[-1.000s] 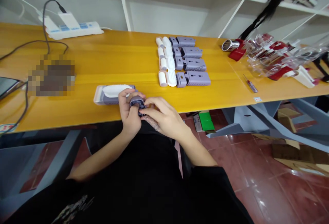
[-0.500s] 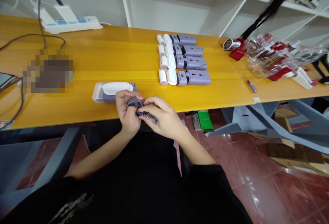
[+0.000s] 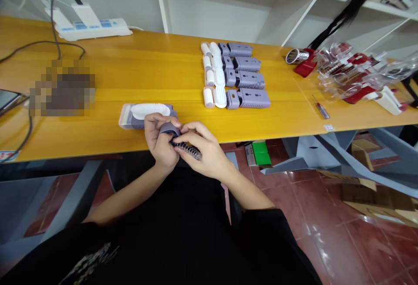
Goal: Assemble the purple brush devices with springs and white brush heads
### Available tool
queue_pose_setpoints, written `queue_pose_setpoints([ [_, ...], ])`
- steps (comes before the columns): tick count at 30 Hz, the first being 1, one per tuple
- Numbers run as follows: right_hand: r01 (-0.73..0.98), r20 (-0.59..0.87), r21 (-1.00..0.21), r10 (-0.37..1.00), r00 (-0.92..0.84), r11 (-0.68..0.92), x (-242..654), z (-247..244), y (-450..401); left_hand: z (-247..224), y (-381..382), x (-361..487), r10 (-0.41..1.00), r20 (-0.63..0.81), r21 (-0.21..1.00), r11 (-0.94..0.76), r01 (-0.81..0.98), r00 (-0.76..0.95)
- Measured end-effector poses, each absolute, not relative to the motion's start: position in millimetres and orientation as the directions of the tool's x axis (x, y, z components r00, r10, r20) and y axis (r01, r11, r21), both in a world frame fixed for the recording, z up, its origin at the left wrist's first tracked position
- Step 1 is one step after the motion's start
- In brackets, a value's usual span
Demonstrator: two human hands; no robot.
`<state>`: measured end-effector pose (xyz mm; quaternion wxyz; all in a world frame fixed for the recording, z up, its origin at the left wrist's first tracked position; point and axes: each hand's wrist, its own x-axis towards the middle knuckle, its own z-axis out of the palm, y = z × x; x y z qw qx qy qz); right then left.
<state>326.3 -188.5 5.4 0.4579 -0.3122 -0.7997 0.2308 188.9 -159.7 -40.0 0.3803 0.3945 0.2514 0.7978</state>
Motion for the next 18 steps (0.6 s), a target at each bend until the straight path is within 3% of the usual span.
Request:
queue_pose_setpoints([
  [18, 0.25, 0.585, -0.68, 0.716, -0.382, 0.689, 324.5, 4.7, -189.6, -35.8, -160.5, 186.3, 0.782, 0.466, 0.669, -0.618, -0.414, -0.413],
])
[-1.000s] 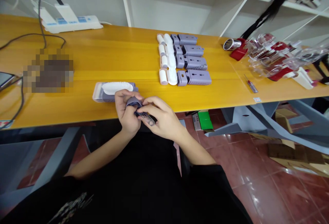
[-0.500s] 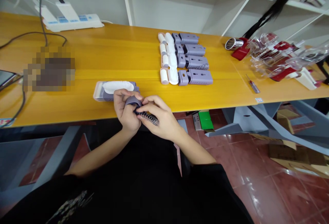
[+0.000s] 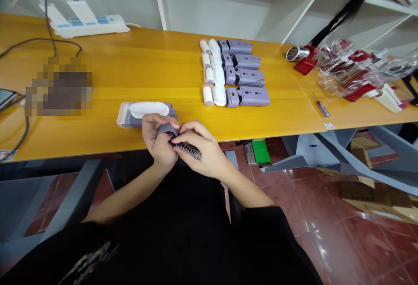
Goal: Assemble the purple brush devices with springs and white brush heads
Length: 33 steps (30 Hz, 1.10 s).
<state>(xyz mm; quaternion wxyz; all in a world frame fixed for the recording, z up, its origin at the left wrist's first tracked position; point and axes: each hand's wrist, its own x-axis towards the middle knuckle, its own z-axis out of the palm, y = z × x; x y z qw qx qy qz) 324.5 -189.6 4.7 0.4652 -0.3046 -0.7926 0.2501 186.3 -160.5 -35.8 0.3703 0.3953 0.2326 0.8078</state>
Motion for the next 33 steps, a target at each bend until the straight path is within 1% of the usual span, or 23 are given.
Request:
queue_pose_setpoints([
  [10, 0.23, 0.594, -0.673, 0.699, -0.398, 0.703, 323.5, 4.2, -189.5, -39.2, -160.0, 186.0, 0.773, 0.483, 0.641, -0.632, -0.435, -0.411],
  [13, 0.235, 0.599, -0.661, 0.689, -0.408, 0.713, 324.7, 3.9, -190.0, -42.4, -159.5, 184.6, 0.765, 0.5, 0.645, -0.641, -0.416, -0.406],
  [22, 0.362, 0.612, -0.543, 0.653, -0.447, 0.757, 330.1, 2.5, -189.7, -50.2, -157.8, 182.0, 0.814, 0.473, 0.699, -0.579, -0.42, -0.337],
  [27, 0.386, 0.618, -0.493, 0.626, -0.476, 0.78, 333.2, -1.3, -188.4, -51.8, -160.5, 181.6, 0.814, 0.473, 0.706, -0.579, -0.408, -0.336],
  [33, 0.41, 0.635, -0.43, 0.593, -0.496, 0.804, 335.3, 1.8, -188.6, -54.9, -162.3, 180.1, 0.838, 0.457, 0.712, -0.546, -0.442, -0.299],
])
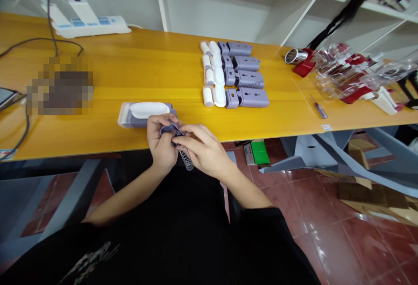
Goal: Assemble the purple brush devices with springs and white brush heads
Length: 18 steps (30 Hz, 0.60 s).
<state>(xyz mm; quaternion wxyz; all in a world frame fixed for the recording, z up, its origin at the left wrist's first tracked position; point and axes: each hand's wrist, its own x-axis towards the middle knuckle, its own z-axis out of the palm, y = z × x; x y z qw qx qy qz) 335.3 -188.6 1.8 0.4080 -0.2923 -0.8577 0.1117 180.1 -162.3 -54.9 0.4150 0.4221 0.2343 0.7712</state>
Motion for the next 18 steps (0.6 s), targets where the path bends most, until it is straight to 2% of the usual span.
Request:
queue_pose_setpoints([
  [6, 0.405, 0.65, -0.425, 0.585, -0.485, 0.809, 335.4, 3.7, -189.5, -58.1, -162.4, 177.3, 0.864, 0.433, 0.723, -0.503, -0.472, -0.258],
  [11, 0.401, 0.631, -0.454, 0.605, -0.486, 0.796, 335.8, 4.9, -190.5, -58.4, -161.0, 176.9, 0.852, 0.462, 0.688, -0.519, -0.508, -0.245],
  [18, 0.416, 0.611, -0.579, 0.711, -0.348, 0.701, 330.3, 8.8, -190.3, -67.5, -157.7, 174.9, 0.796, 0.569, 0.664, -0.593, -0.456, -0.208],
])
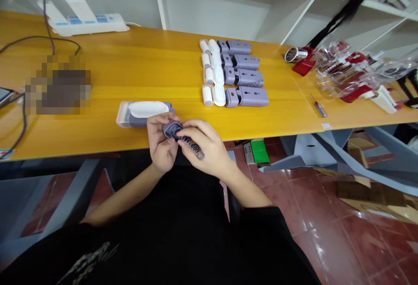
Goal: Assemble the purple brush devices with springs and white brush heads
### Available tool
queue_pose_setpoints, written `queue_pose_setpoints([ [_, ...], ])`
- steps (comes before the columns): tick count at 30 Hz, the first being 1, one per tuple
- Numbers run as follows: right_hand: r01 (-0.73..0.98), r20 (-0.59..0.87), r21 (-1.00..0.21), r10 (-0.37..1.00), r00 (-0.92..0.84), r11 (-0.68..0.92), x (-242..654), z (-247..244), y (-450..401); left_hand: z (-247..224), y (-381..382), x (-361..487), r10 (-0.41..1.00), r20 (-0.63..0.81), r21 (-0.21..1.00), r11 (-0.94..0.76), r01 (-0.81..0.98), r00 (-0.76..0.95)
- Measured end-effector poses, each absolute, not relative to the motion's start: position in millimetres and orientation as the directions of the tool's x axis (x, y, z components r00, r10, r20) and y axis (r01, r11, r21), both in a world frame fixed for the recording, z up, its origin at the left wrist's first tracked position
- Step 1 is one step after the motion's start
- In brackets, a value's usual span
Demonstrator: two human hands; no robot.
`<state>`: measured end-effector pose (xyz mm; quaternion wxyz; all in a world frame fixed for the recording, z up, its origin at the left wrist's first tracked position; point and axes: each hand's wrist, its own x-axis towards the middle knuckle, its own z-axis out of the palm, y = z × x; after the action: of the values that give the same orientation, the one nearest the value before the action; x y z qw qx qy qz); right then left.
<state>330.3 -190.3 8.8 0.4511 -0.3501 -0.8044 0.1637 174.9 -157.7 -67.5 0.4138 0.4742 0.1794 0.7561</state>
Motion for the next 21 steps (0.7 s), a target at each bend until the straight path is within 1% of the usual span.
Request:
queue_pose_setpoints([
  [4, 0.39, 0.63, -0.653, 0.751, -0.198, 0.65, 321.8, 5.1, -182.7, -74.5, -154.9, 176.1, 0.758, 0.621, 0.656, -0.642, -0.397, -0.2],
  [6, 0.361, 0.608, -0.701, 0.78, -0.148, 0.615, 316.8, 0.4, -177.7, -75.0, -153.9, 178.6, 0.746, 0.627, 0.645, -0.659, -0.386, -0.226],
  [9, 0.264, 0.516, -0.807, 0.848, -0.119, 0.528, 310.8, -5.6, -171.3, -73.1, -152.5, 181.8, 0.707, 0.654, 0.615, -0.704, -0.354, -0.269],
  [13, 0.111, 0.311, -0.938, 0.938, -0.153, 0.329, 306.7, -4.8, -167.1, -71.4, -151.0, 181.4, 0.649, 0.713, 0.584, -0.76, -0.286, -0.266],
  [15, 0.061, 0.243, -0.964, 0.953, -0.181, 0.257, 305.5, -1.7, -166.5, -72.1, -150.6, 180.6, 0.626, 0.732, 0.576, -0.779, -0.248, -0.268],
  [16, 0.046, 0.233, -0.968, 0.954, -0.188, 0.245, 305.0, -0.2, -166.4, -72.6, -150.6, 180.4, 0.612, 0.742, 0.567, -0.791, -0.231, -0.274],
  [19, 0.028, 0.247, -0.966, 0.95, -0.19, 0.257, 303.3, 1.9, -166.3, -73.1, -151.6, 181.3, 0.578, 0.76, 0.54, -0.816, -0.206, -0.297],
  [21, 0.018, 0.257, -0.964, 0.946, -0.196, 0.265, 302.5, 1.9, -166.4, -71.6, -153.3, 182.9, 0.582, 0.751, 0.543, -0.813, -0.211, -0.311],
])
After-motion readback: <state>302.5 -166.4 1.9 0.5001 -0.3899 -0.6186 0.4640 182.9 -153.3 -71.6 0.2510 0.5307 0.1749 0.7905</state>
